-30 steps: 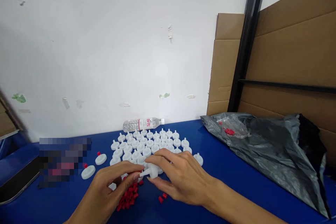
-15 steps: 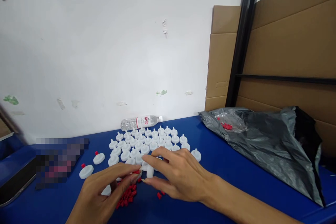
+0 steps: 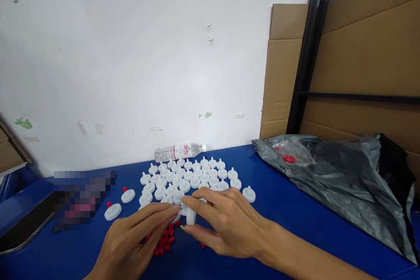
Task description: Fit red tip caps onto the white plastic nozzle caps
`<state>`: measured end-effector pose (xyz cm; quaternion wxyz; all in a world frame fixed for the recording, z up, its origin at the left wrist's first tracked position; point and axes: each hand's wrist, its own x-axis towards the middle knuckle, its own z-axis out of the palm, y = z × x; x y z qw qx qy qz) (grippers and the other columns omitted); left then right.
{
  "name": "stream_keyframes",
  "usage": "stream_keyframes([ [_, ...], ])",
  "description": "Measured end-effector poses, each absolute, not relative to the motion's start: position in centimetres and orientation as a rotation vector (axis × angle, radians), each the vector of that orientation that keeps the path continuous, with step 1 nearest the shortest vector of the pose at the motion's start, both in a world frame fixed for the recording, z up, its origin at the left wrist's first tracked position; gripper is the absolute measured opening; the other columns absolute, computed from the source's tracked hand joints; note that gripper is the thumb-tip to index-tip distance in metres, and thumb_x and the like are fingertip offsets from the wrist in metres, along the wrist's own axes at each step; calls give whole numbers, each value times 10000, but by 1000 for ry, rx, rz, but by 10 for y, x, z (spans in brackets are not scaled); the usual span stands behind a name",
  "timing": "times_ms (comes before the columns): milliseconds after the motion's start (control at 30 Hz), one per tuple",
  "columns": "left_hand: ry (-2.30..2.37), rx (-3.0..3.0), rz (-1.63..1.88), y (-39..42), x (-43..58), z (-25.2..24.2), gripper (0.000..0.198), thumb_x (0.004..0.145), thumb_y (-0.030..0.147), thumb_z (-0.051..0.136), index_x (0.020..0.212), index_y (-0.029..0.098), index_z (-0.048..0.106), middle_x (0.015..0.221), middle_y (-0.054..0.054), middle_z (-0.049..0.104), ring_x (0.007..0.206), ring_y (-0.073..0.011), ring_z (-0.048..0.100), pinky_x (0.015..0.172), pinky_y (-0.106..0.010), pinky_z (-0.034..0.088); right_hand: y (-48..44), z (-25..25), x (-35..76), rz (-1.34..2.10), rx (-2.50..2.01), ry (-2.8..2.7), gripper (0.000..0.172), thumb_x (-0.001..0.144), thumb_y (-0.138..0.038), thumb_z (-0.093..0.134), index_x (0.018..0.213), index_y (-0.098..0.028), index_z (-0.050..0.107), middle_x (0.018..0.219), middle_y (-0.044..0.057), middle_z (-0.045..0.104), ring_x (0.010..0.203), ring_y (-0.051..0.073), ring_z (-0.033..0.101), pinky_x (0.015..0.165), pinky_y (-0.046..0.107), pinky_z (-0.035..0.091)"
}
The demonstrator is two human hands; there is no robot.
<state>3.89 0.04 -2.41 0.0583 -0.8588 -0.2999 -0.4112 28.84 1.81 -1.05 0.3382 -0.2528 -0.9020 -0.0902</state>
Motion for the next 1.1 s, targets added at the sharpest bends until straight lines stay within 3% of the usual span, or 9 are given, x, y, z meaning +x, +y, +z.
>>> stream_keyframes([
  [167,-969,-2608,-1266,0,44,-20,271,1026,168,542,1275,247,614,1057,-33,773,845,-144,778,739,-198,622,16,-10,289,-172,-638,-2367,393,1054,-407,505,1380,-190,542,1117,78,721,827,166,727,583,263,510],
  [267,-1002,-2642,-1102,0,45,-19,236,1060,194,464,1234,238,616,1046,-42,751,735,-139,762,613,-199,591,15,-10,289,-134,-614,-2341,367,1049,-415,506,1326,-182,567,1118,78,728,811,170,731,585,270,519],
  [400,-964,-2713,-932,-2,46,-16,259,1068,157,358,1101,213,608,902,-31,698,591,-136,681,448,-222,449,14,-10,290,-151,-572,-2358,360,1038,-405,527,1298,-161,577,1087,81,740,768,168,730,583,269,521],
  [667,-916,-2795,-966,-4,47,-17,258,1016,99,350,957,203,578,800,-26,605,552,-144,565,447,-259,350,8,-11,286,-184,-524,-2361,338,1061,-392,487,1286,-150,558,1094,80,735,772,170,731,510,277,478],
  [867,-767,-2856,-1398,-10,50,-5,198,984,63,468,1074,182,597,865,-40,626,703,-134,598,578,-226,435,8,-8,281,-227,-537,-2302,408,1052,-437,513,1367,-177,515,1130,63,736,834,159,734,575,267,511],
  [967,-738,-2745,-1449,-4,37,7,170,939,50,464,924,179,575,759,-14,559,648,-134,526,570,-259,375,8,-5,282,-243,-521,-2344,478,1033,-464,522,1414,-176,493,1222,81,712,945,192,730,671,301,546],
  [1100,-998,-2522,-1176,23,3,29,232,901,105,446,691,202,440,620,35,399,533,-120,365,531,-279,263,12,-3,285,-270,-593,-2345,314,1040,-333,482,1313,-209,575,1236,63,696,972,191,717,650,306,516],
])
